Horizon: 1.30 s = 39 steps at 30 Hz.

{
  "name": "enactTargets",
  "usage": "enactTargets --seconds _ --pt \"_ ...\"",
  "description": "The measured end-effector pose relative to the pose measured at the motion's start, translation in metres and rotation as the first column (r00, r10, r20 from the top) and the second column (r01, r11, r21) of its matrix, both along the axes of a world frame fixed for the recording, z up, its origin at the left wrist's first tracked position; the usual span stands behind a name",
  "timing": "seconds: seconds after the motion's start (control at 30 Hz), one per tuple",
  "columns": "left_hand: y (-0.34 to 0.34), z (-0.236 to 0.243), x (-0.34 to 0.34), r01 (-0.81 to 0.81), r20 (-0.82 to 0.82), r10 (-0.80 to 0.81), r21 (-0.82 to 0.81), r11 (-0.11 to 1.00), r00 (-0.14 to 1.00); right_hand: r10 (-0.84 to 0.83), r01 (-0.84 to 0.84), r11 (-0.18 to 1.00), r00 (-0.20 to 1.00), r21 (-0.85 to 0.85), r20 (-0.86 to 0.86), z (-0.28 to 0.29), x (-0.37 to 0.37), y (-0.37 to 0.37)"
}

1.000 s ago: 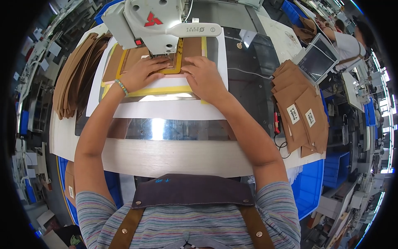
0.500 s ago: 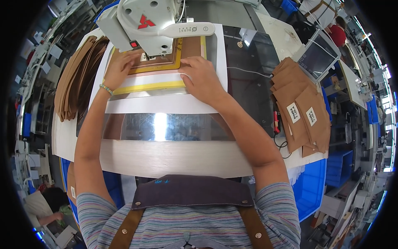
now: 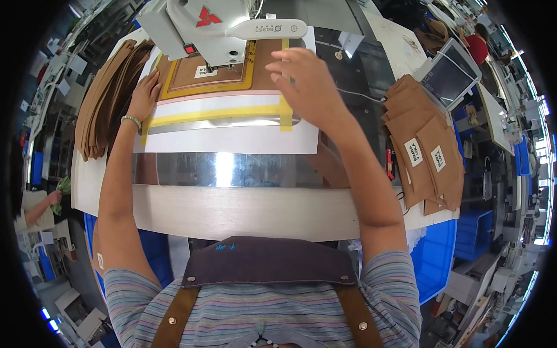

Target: Placing leather panels into a template for an automated sewing machine.

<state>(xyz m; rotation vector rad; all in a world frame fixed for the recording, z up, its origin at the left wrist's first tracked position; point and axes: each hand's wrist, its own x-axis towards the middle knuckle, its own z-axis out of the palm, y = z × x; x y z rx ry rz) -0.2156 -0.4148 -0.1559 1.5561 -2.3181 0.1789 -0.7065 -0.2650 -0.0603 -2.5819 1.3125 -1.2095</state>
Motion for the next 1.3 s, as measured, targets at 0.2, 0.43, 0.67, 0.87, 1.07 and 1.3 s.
enactTargets --seconds 0.2,0.43,0.67,0.87,1.07,1.3 --pt "0.002 0.006 -0.014 0.075 -0.082 -0.07 0.058 0.995 0.994 -0.079 0.083 0.994 0.995 0.074 -0.053 0.014 -0.041 0.022" --pt "0.008 0.007 -0.042 0.288 -0.565 -0.06 0.324 0.901 0.823 0.01 0.046 0.949 0.984 0.312 -0.175 -0.01 0.011 0.027" --pt "0.015 0.01 -0.113 0.34 -0.543 -0.192 0.186 0.922 0.817 0.052 0.061 0.957 0.925 0.282 -0.376 -0.026 0.041 0.007" --pt "0.029 -0.001 -0.172 0.211 -0.32 -0.195 0.016 0.977 0.927 -0.083 0.146 0.988 0.8 0.058 -0.594 -0.031 0.02 0.004" --pt "0.024 -0.006 -0.193 0.226 -0.536 -0.18 0.021 0.974 0.825 -0.113 0.204 0.975 0.79 0.084 -0.603 -0.025 0.006 0.003" --pt "0.02 0.016 -0.107 -0.05 -0.972 0.234 0.233 0.971 0.016 -0.053 0.103 0.993 0.829 0.058 -0.556 -0.025 0.009 0.004"
